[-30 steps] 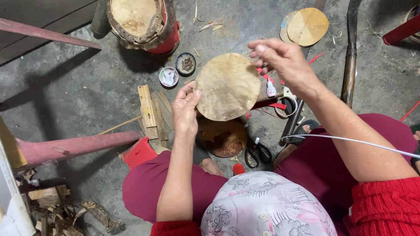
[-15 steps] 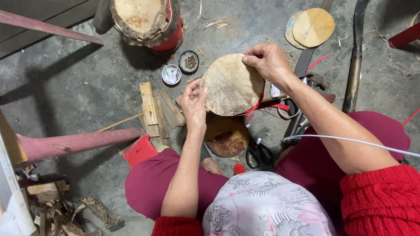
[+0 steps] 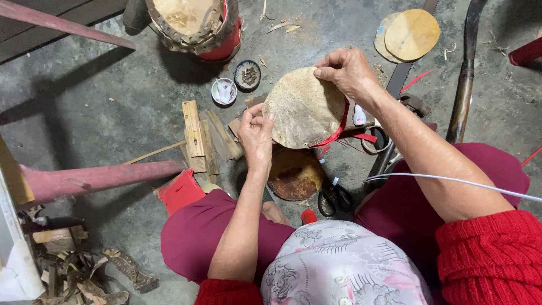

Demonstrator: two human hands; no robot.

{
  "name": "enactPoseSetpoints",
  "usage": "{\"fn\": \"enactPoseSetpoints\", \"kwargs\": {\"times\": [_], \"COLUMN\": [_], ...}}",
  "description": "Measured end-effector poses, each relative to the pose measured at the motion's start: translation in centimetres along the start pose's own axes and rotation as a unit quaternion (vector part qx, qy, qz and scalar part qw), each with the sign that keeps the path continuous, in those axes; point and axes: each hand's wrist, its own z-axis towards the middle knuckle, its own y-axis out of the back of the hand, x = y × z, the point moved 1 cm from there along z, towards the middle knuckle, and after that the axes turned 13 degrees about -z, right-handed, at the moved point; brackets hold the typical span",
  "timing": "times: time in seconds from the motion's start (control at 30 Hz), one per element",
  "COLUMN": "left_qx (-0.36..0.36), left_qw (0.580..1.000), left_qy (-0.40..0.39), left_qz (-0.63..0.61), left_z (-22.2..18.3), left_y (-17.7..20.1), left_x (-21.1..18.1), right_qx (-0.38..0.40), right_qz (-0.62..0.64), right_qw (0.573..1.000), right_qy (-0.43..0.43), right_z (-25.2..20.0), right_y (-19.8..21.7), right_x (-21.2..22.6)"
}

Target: Fitting a leather drum head onto a drum shell, trimming the excess leather with scissors, and hammering it into place.

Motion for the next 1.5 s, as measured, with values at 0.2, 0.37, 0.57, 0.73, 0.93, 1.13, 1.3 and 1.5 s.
{"fn": "enactPoseSetpoints", "kwargs": {"times": [0.2,0.37,0.57,0.73,0.93,1.13,1.3,1.5], "left_qx": [0.017,-0.001,-0.024,-0.025,-0.023,-0.025,-0.024,-0.033], "left_qw": [1.000,0.995,0.980,0.973,0.970,0.973,0.970,0.961], "left_qy": [-0.021,-0.029,-0.050,-0.055,-0.048,-0.041,-0.040,-0.070], "left_qz": [0.008,0.099,0.191,0.223,0.239,0.224,0.239,0.266], "left_z": [-0.1,0.0,0.3,0.4,0.2,0.1,0.1,0.1], "left_y": [-0.2,-0.6,-0.6,-0.6,-1.0,-0.9,-0.9,-0.9], "left_x": [-0.3,-0.6,-0.2,-0.1,-0.5,-0.6,-0.6,-0.1], "right_qx": [0.005,-0.008,0.030,0.045,0.064,0.066,0.016,0.025], "right_qz": [0.032,-0.005,0.042,0.069,0.105,0.101,0.040,0.043], "right_qw": [0.999,1.000,0.999,0.996,0.992,0.992,0.999,0.999], "right_qy": [0.024,0.009,-0.014,-0.023,-0.032,-0.033,0.003,0.008], "right_z": [-0.5,0.3,0.4,0.5,0.3,-0.3,-0.3,-0.3], "right_y": [1.2,0.6,0.9,0.9,1.1,1.5,1.5,1.2], "right_x": [0.2,-1.2,-1.6,-1.8,-1.9,-1.4,-1.3,-1.7]}}
